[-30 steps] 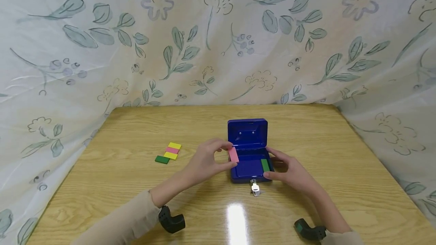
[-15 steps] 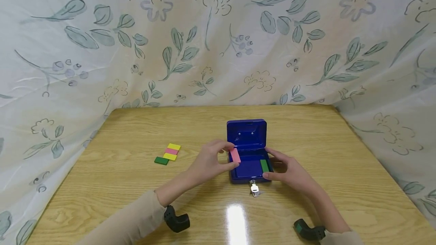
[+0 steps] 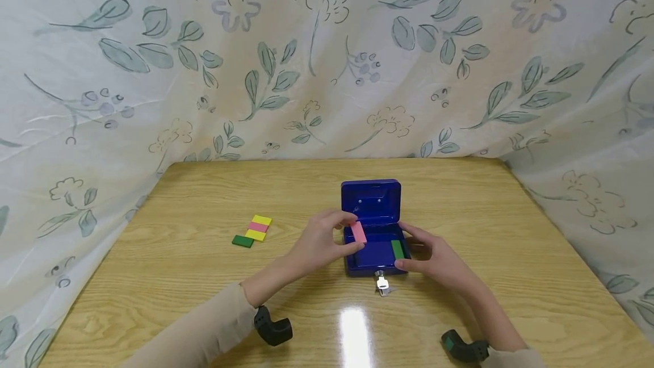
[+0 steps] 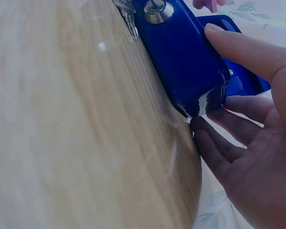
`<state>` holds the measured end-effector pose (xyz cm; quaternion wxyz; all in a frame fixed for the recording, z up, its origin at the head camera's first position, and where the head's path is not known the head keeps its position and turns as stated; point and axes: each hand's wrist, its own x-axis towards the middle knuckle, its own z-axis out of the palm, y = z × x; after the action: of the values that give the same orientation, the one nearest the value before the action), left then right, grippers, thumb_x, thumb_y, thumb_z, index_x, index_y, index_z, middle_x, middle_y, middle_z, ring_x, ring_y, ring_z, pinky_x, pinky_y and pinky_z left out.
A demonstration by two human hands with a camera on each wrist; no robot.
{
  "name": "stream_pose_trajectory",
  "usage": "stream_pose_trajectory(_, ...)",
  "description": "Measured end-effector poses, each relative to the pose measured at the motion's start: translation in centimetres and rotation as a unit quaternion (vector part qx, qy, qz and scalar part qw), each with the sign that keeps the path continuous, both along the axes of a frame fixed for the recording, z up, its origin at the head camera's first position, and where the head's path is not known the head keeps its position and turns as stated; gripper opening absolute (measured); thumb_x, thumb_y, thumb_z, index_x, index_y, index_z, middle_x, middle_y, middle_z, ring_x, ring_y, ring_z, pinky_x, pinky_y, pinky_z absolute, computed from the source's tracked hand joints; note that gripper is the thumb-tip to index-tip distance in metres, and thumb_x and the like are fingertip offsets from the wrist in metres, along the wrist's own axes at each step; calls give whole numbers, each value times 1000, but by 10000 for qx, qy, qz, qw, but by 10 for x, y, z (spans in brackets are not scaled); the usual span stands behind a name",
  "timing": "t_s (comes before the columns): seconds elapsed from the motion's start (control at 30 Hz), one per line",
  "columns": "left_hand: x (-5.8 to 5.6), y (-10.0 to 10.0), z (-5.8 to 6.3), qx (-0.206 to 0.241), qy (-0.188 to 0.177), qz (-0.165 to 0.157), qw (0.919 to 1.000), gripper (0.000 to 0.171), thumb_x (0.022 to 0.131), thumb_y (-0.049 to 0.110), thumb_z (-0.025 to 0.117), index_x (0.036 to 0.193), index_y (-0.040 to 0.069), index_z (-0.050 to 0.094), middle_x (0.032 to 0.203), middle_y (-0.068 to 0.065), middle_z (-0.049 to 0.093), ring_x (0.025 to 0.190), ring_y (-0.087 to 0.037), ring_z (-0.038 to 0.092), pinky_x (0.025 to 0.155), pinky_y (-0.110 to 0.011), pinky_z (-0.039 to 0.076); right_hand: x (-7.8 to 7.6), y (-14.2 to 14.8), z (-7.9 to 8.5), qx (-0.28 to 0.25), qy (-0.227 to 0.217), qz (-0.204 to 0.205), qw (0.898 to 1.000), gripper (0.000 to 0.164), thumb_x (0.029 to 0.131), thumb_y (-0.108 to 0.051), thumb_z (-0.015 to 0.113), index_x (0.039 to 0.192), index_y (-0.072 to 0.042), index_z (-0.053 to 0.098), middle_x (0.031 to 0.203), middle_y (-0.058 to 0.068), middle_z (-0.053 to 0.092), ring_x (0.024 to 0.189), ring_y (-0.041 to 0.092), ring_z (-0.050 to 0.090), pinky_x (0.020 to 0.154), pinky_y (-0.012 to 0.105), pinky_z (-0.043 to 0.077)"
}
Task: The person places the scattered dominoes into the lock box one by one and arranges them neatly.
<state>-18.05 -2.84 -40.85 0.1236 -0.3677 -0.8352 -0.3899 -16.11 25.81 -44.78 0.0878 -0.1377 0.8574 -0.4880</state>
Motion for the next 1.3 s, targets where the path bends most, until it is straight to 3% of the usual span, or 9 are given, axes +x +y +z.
stream_pose_trajectory(0.3,0,8,-2,-213,-281,-26,9994,47,81,23,84,118,1,65,110,-7,65,100,-21,61,85,-34,54,0,-1,1,1,-7,14,10000,83,83,-33,80,153,-19,37,150,16,41,130,42,44,103,58,37)
stream_pose_trajectory(0.87,-4,27,-12,-471,-208,-112,9986,49,80,25,85,118,1,66,110,-7,66,99,-21,63,86,-23,51,0,-2,4,46,-53,-10,10000,83,84,-33,80,153,-20,36,150,16,40,130,43,43,103,59,35)
stream_pose_trajectory(1.3,-11,45,-15,-788,-329,-154,9962,49,80,27,85,118,1,68,108,-5,68,97,-12,63,84,-16,49,1,-1,4,13,-79,16,10000,83,84,-32,80,154,-21,36,151,16,40,131,42,43,104,60,35)
